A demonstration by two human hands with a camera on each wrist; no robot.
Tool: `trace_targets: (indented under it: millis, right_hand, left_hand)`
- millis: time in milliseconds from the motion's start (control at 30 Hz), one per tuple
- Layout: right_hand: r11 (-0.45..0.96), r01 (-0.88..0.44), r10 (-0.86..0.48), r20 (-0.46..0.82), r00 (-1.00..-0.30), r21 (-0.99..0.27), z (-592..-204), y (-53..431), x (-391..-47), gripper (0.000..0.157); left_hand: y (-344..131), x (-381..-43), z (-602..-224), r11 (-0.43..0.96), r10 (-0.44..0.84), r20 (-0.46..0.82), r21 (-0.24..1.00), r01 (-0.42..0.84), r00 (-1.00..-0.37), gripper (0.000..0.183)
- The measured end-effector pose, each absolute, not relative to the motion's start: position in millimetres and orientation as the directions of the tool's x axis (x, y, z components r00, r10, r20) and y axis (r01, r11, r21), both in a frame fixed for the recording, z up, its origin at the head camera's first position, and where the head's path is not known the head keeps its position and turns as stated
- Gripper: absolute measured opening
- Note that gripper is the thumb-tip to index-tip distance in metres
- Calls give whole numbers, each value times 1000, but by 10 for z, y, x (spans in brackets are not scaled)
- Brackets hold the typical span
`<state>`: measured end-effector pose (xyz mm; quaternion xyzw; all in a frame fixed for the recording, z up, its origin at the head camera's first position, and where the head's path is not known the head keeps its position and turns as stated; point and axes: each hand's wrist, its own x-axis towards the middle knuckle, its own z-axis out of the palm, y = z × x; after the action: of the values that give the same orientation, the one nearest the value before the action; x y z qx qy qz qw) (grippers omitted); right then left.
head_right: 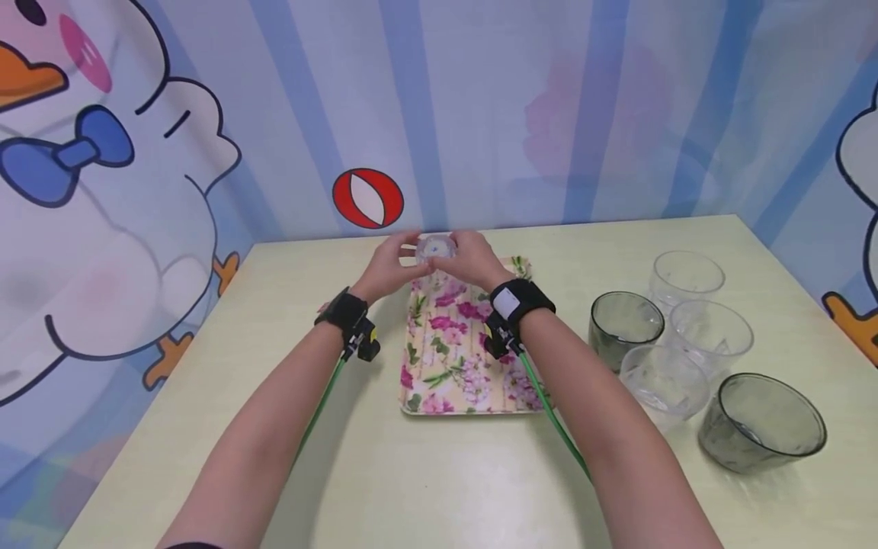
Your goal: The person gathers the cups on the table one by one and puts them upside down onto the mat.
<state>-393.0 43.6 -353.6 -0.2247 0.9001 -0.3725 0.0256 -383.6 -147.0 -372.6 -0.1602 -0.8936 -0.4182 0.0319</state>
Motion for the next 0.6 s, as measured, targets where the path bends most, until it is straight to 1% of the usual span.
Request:
trace_targets:
  millis: [133, 267, 400, 467, 600]
  right_hand:
    - [638, -376, -421, 104, -901, -672, -3518, 435, -3933, 46]
    - [662, -358, -417, 73, -906, -658, -3470, 407, -3946, 42]
    - [685, -327, -418, 17, -908, -651, -3405, 394, -3970, 37]
    - [696, -322, -424, -5, -906, -642, -3375, 398, -3987, 39]
    - [718, -317, -427, -34, -903, -619, -3307, 406, -4015, 45]
  left_hand:
    - [-1472, -3851, -3676, 648, 284, 171, 691, 320, -943, 66]
    - [-1486, -3870, -3599, 697, 311, 157, 633, 337, -937, 52]
    - [-1477, -3898, -3530, 746, 320, 102, 586, 317, -942, 43]
    - [-1468, -3919, -3511, 768, 318, 71, 566, 300, -946, 43]
    - [-1446, -3947, -3459, 782, 316, 37, 556, 282, -948, 48]
